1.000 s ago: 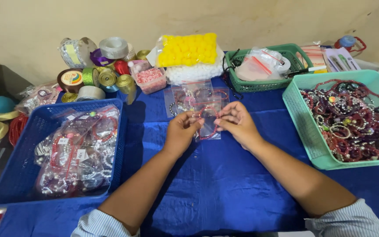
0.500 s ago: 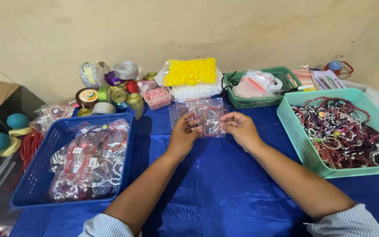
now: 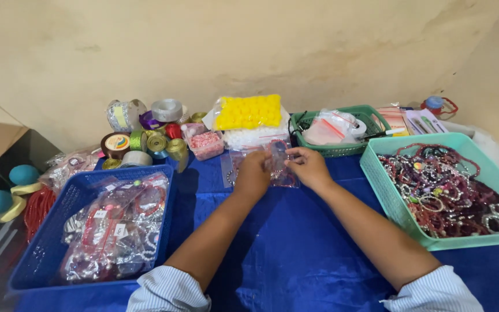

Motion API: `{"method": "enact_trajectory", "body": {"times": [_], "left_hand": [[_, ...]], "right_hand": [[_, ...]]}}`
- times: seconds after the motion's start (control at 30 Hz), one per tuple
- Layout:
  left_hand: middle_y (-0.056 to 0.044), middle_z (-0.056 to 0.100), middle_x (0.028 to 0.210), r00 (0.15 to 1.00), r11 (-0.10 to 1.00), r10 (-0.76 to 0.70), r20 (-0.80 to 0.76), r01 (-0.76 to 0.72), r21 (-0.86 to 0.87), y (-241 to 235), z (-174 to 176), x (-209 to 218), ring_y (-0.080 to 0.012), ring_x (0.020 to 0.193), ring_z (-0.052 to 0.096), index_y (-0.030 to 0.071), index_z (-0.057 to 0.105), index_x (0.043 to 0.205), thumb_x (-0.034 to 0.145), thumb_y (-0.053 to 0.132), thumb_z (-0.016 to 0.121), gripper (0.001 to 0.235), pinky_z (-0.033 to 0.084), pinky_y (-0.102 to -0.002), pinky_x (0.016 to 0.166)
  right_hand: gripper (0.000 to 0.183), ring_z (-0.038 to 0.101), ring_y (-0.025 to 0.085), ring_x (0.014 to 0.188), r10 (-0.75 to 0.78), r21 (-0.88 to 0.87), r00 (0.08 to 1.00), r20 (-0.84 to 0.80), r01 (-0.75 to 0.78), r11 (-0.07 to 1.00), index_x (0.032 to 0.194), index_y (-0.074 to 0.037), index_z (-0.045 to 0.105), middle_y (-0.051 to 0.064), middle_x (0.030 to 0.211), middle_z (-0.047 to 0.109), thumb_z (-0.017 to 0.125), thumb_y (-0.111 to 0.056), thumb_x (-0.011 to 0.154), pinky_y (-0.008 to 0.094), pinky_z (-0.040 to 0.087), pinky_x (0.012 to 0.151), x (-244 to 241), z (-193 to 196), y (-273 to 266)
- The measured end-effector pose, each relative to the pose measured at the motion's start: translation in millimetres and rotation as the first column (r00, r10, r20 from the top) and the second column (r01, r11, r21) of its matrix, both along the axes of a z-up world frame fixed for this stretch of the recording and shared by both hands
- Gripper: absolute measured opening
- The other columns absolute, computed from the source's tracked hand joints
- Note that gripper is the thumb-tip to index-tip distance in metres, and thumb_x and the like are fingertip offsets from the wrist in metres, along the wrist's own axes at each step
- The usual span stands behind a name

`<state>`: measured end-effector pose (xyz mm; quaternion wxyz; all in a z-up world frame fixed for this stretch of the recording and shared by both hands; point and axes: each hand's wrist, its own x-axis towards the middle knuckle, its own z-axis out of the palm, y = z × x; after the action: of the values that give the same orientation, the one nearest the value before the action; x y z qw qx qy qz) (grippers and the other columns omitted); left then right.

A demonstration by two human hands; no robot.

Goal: Packing handmade bracelets into small plastic zip-lock bags.

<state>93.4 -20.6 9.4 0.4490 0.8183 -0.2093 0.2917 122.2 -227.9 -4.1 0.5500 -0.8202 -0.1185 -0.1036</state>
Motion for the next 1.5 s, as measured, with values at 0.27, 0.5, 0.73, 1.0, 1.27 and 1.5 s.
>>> {"method": "enact_trajectory", "body": {"times": [0.27, 0.5, 0.73, 1.0, 1.27, 1.5], "left_hand": [[-0.019, 0.066, 0.125, 0.993, 0.950, 0.117, 0.005, -0.113, 0.292, -1, 30, -29, -0.0404, 0.113, 0.061, 0.006, 0.077, 0.098, 0.075, 0.008, 0.072, 0.024, 0.048, -0.049, 0.099], [-0.010, 0.067, 0.121, 0.982, 0.928, 0.177, 0.062, -0.188, 0.323, -3, 38, -38, -0.0336, 0.112, 0.059, 0.011, 0.077, 0.096, 0.074, 0.019, 0.077, 0.023, 0.044, -0.051, 0.096], [-0.007, 0.065, 0.108, 0.988, 0.921, 0.145, 0.044, -0.151, 0.360, -17, 49, -26, -0.0313, 0.108, 0.059, 0.015, 0.076, 0.104, 0.073, 0.021, 0.078, 0.032, 0.044, -0.052, 0.089], [-0.006, 0.067, 0.110, 0.992, 0.932, 0.124, -0.021, -0.110, 0.345, -54, 86, 1, -0.0317, 0.110, 0.059, 0.020, 0.077, 0.103, 0.075, 0.024, 0.080, 0.029, 0.043, -0.053, 0.093], [-0.006, 0.066, 0.118, 0.991, 0.918, 0.090, -0.103, -0.042, 0.395, -95, 97, 44, -0.0322, 0.115, 0.057, 0.020, 0.077, 0.106, 0.080, 0.023, 0.077, 0.026, 0.043, -0.053, 0.096], [-0.005, 0.067, 0.121, 0.987, 0.888, 0.072, -0.142, 0.001, 0.460, -132, 85, 88, -0.0307, 0.121, 0.056, 0.022, 0.079, 0.102, 0.082, 0.015, 0.071, 0.023, 0.043, -0.051, 0.100]], "right_hand": [[0.026, 0.067, 0.019, 0.076, -0.019, -0.277, 0.976, 0.217, 0.080, 0.958, 0.108, -0.005, 0.076, 0.011, 0.101, 0.071, 0.079, -0.012, 0.082, 0.031, 0.057, 0.073, -25, 15, 4], [0.019, 0.063, 0.021, 0.079, 0.007, -0.281, 0.946, 0.324, 0.089, 0.956, 0.099, -0.004, 0.075, 0.010, 0.097, 0.067, 0.078, -0.012, 0.082, 0.033, 0.055, 0.074, -36, 24, 4], [0.013, 0.063, 0.022, 0.071, 0.037, -0.384, 0.957, 0.286, 0.079, 0.920, 0.094, -0.006, 0.075, 0.009, 0.085, 0.066, 0.076, -0.016, 0.085, 0.036, 0.053, 0.068, -55, 79, 3], [0.015, 0.072, 0.029, 0.085, -0.056, -0.432, 0.948, 0.315, 0.195, 0.880, 0.091, -0.006, 0.076, 0.014, 0.090, 0.073, 0.077, -0.019, 0.083, 0.039, 0.056, 0.078, -18, 119, -36], [0.015, 0.073, 0.031, 0.084, -0.225, -0.604, 0.951, 0.213, 0.309, 0.735, 0.088, -0.009, 0.079, 0.016, 0.090, 0.075, 0.077, -0.020, 0.078, 0.042, 0.058, 0.078, 33, 120, -96], [0.014, 0.074, 0.031, 0.087, -0.340, -0.723, 0.938, 0.065, 0.279, 0.632, 0.086, -0.011, 0.081, 0.015, 0.090, 0.076, 0.079, -0.016, 0.073, 0.042, 0.058, 0.082, 64, 110, -122]]}}
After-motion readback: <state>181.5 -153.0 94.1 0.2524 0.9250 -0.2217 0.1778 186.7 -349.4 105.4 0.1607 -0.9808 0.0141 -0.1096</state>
